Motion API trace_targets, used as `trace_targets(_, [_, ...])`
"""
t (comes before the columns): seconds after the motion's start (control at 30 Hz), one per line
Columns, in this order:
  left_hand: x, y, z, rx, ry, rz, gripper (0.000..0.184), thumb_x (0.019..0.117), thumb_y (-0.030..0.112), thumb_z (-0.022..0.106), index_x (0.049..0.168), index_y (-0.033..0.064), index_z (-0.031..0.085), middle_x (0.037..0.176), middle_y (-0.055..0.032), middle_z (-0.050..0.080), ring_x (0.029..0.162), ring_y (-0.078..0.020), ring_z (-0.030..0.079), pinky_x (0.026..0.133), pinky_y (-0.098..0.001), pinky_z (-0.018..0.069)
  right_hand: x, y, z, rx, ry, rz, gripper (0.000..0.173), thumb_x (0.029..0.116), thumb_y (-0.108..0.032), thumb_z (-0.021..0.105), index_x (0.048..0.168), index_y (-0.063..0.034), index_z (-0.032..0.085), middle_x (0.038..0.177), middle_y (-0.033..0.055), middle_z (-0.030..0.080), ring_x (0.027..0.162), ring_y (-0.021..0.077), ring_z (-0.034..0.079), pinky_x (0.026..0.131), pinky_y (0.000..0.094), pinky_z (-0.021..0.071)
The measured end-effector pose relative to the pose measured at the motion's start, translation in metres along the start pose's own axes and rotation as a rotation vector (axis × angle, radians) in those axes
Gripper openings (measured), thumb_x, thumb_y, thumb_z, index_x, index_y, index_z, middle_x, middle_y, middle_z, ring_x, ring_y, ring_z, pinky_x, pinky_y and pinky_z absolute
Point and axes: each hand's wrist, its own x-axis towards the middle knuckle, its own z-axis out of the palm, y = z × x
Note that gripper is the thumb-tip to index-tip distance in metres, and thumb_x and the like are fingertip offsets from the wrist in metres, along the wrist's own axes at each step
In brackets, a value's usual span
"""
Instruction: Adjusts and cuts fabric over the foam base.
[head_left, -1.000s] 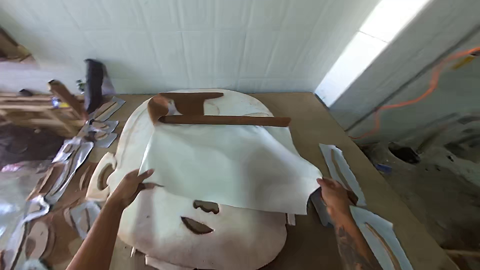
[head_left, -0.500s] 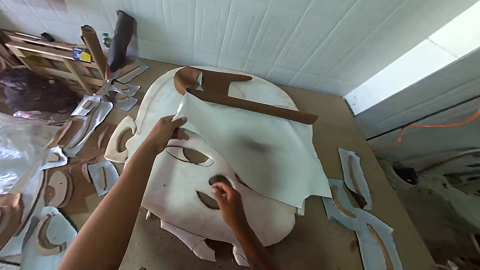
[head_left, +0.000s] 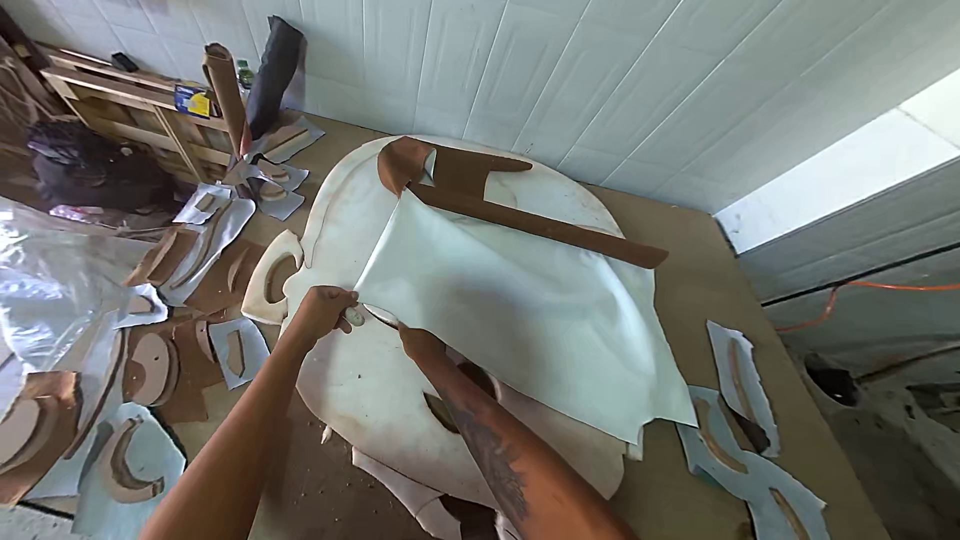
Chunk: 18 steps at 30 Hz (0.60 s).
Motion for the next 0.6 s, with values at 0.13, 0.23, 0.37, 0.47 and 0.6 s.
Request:
trace_targets(0.13, [-0.029, -0.020, -0.002, -0.168, 0.191, 0.103, 0.029, 0.1072, 0.029, 0.056, 0.112, 0.0042, 0.071, 0.091, -0.0117, 0.075, 0.075, -0.0228, 0.074, 0.070, -0.0391, 0.0626, -0.039, 0.016, -0.032, 0.202, 0.169, -0.120, 0.030, 0.0996, -0.036, 0.058, 0.109, -0.0134, 0.076, 0.102, 0.0068, 0.074, 0.099, 0.0237, 0.070, 0.090, 0.0512, 0.0559])
trace_targets(0.23, [-0.083, -0.037, 0.033, -0.470, 0.174, 0.097, 0.047, 0.1093, 0.038, 0.045, 0.142, 0.0048, 0.053, 0.122, -0.0161, 0.070, 0.104, -0.0300, 0.071, 0.087, -0.0491, 0.0612, -0.104, 0.029, -0.033, 0.434, 0.090, -0.235, 0.031, 0.0988, -0.036, 0.062, 0.112, -0.0113, 0.075, 0.099, 0.0047, 0.074, 0.092, 0.0176, 0.071, 0.088, 0.0436, 0.0592])
trace_targets(0.37, [-0.162, -0.049, 0.114, -0.784, 0.219, 0.261, 0.049, 0.1107, 0.031, 0.028, 0.137, -0.0035, 0.051, 0.117, -0.0247, 0.069, 0.103, -0.0368, 0.071, 0.089, -0.0522, 0.0604, -0.188, 0.041, 0.006, 0.746, -0.065, -0.343, 0.030, 0.0940, -0.027, 0.071, 0.112, -0.0026, 0.071, 0.106, 0.0110, 0.069, 0.093, 0.0196, 0.068, 0.080, 0.0392, 0.0596])
trace_targets(0.47, [-0.197, -0.042, 0.145, -0.904, 0.336, 0.322, 0.053, 0.1098, 0.028, 0.015, 0.120, -0.0029, 0.056, 0.106, -0.0227, 0.072, 0.096, -0.0353, 0.074, 0.087, -0.0504, 0.0620, -0.224, 0.047, 0.024, 1.236, -0.289, -0.233, 0.052, 0.0968, -0.026, 0.068, 0.136, 0.0016, 0.046, 0.117, 0.0141, 0.065, 0.086, 0.0213, 0.070, 0.070, 0.0395, 0.0623])
trace_targets(0.6, [-0.212, -0.047, 0.130, -0.694, 0.316, 0.498, 0.041, 0.1087, 0.025, 0.025, 0.111, 0.0052, 0.061, 0.098, -0.0097, 0.068, 0.089, -0.0208, 0.070, 0.083, -0.0401, 0.0609, -0.227, 0.059, 0.014, 1.309, -0.391, -0.386, 0.062, 0.0990, -0.031, 0.065, 0.151, -0.0044, 0.042, 0.106, 0.0114, 0.070, 0.073, 0.0180, 0.066, 0.061, 0.0352, 0.0578])
